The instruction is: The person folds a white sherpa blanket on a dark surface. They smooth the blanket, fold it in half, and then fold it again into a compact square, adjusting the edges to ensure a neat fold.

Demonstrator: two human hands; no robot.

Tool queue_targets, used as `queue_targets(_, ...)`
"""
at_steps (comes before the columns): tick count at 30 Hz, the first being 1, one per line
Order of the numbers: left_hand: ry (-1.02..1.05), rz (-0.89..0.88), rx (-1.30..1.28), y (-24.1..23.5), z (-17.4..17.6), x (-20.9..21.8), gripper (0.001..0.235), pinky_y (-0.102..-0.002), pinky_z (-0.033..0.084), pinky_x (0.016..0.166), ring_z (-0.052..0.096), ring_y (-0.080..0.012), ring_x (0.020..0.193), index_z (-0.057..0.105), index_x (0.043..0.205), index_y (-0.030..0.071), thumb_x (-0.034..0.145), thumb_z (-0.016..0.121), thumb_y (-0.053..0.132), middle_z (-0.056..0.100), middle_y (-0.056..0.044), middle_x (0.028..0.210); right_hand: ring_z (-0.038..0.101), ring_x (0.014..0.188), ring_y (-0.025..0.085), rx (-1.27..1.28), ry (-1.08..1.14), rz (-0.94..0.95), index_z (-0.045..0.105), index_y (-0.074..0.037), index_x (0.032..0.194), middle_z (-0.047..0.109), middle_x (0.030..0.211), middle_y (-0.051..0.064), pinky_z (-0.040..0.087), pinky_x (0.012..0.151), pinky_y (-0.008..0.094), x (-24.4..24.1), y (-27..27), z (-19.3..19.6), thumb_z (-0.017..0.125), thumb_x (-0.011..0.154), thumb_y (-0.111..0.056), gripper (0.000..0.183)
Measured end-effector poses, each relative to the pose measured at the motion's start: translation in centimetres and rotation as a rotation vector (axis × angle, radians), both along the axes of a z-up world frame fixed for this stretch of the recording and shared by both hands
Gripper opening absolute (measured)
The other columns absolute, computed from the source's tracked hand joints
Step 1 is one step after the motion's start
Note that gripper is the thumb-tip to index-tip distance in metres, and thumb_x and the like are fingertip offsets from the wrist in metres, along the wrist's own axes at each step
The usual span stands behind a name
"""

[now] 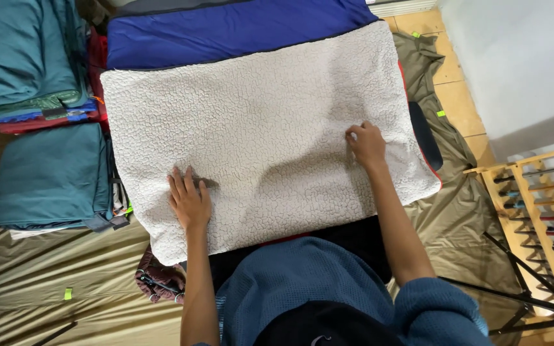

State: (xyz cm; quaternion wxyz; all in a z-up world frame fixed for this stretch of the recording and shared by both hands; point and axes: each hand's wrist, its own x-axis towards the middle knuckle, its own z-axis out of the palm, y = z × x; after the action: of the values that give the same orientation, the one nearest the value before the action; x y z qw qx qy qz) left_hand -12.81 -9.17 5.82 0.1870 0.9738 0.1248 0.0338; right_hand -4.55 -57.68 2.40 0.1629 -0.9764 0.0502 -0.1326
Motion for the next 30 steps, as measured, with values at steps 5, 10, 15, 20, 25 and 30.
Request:
queue_targets(5,0.041,0.001,0.024,0.0,0.3,0.1,0.054,-0.054,0.030,0.118,0.018,-0.0330,0.157,0.033,0.160,0.024,0.108,0.040,0.037,0.023,-0.012,0.169,0.072,0.082,0.030,-0.322,0.139,0.039,0.074,-0.030,0.096,0.068,0.085,0.005,0.055,0.079,0.053,1.3,-0.5,0.1,0.072,0.093,-0.034,0.006)
queue_targets(10,0.049,0.004,0.023,-0.2,0.7,-0.1,0.054,-0.054,0.030,0.118,0.018,-0.0329,0.157,0.032,0.160,0.024,0.108,0.040,0.037,0.023,-0.012,0.170,0.073,0.091,0.041,0.047,0.228,0.013,0.072,-0.025,0.108,0.075,0.089,0.014,0.055,0.080,0.056,1.6,-2.2,1.6,0.066,0.098,-0.038,0.017)
queue_targets(15,0.055,-0.002,0.031,-0.1,0.6,0.0,0.054,-0.053,0.030,0.119,0.017,-0.0328,0.157,0.032,0.160,0.024,0.108,0.040,0.037,0.022,-0.012,0.170,0.071,0.096,0.044,0.431,0.222,-0.142,0.068,-0.025,0.116,0.076,0.091,0.017,0.052,0.088,0.054,-1.1,-2.0,4.9,0.062,0.099,-0.032,0.019)
queue_targets(20,0.041,0.003,0.049,0.1,-0.3,0.1,0.054,-0.053,0.029,0.119,0.018,-0.0321,0.158,0.034,0.159,0.024,0.108,0.040,0.038,0.023,-0.011,0.170,0.071,0.096,0.043,0.611,0.097,-0.279,0.062,-0.010,0.118,0.073,0.091,0.024,0.052,0.088,0.053,-2.8,-0.7,5.9,0.056,0.104,-0.026,0.022)
queue_targets(25,-0.025,0.016,0.079,-0.5,-3.5,2.1,0.047,-0.053,0.025,0.120,0.022,-0.0308,0.156,0.042,0.154,0.023,0.108,0.045,0.033,0.030,-0.011,0.166,0.069,0.092,0.039,0.206,0.013,0.045,0.071,-0.008,0.109,0.073,0.091,0.020,0.054,0.082,0.051,-0.4,-1.6,0.8,0.066,0.096,-0.014,0.016)
queue_targets(30,-0.248,-0.168,-0.147,-8.5,2.3,4.4,0.042,-0.051,0.022,0.119,0.029,-0.0352,0.152,0.055,0.147,0.018,0.106,0.054,0.025,0.039,-0.016,0.161,0.067,0.095,0.035,0.125,0.001,0.155,0.074,-0.006,0.105,0.069,0.095,0.017,0.055,0.086,0.044,0.0,-0.1,0.5,0.068,0.096,-0.010,0.012)
